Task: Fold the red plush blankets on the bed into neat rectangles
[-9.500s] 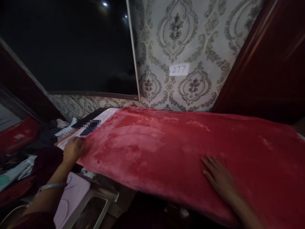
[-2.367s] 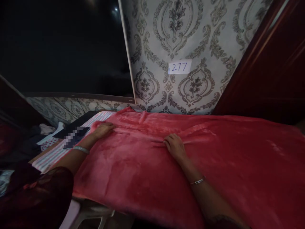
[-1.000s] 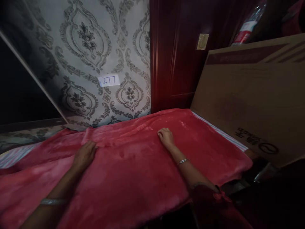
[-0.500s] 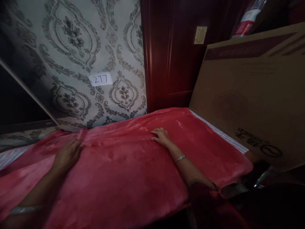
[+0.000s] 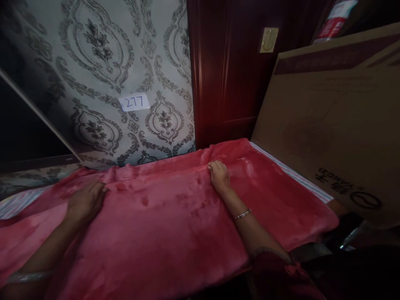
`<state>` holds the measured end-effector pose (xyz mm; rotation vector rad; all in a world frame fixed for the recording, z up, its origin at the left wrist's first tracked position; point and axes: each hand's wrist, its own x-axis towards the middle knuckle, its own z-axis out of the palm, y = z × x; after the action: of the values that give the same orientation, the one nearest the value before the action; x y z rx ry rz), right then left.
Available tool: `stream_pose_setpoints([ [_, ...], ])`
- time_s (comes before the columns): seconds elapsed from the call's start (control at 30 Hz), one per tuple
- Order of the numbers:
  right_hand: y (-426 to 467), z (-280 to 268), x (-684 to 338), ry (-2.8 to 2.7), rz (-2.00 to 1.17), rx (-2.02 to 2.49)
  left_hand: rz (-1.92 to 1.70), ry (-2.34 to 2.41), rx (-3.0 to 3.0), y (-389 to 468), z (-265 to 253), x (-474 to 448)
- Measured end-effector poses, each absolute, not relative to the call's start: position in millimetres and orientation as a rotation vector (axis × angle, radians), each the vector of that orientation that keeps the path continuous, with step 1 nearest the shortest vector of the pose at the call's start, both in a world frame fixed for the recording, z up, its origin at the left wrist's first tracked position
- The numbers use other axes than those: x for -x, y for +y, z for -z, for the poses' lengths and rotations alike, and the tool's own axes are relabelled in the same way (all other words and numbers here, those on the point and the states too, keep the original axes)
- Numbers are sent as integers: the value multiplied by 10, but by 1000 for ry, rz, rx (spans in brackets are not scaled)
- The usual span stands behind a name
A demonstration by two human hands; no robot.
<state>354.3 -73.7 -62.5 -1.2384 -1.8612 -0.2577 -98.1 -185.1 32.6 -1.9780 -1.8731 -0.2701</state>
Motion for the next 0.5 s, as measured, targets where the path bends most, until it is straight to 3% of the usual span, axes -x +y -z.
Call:
stream_pose_setpoints([
  [0.2,-910,613,-3499,-1913,217,1219,96,-2075,1934,-1941,-386,946],
  [0.5,-1222,457,-3419,-2093,107,1297,302,-1972,2163,-1888,-193,1191],
])
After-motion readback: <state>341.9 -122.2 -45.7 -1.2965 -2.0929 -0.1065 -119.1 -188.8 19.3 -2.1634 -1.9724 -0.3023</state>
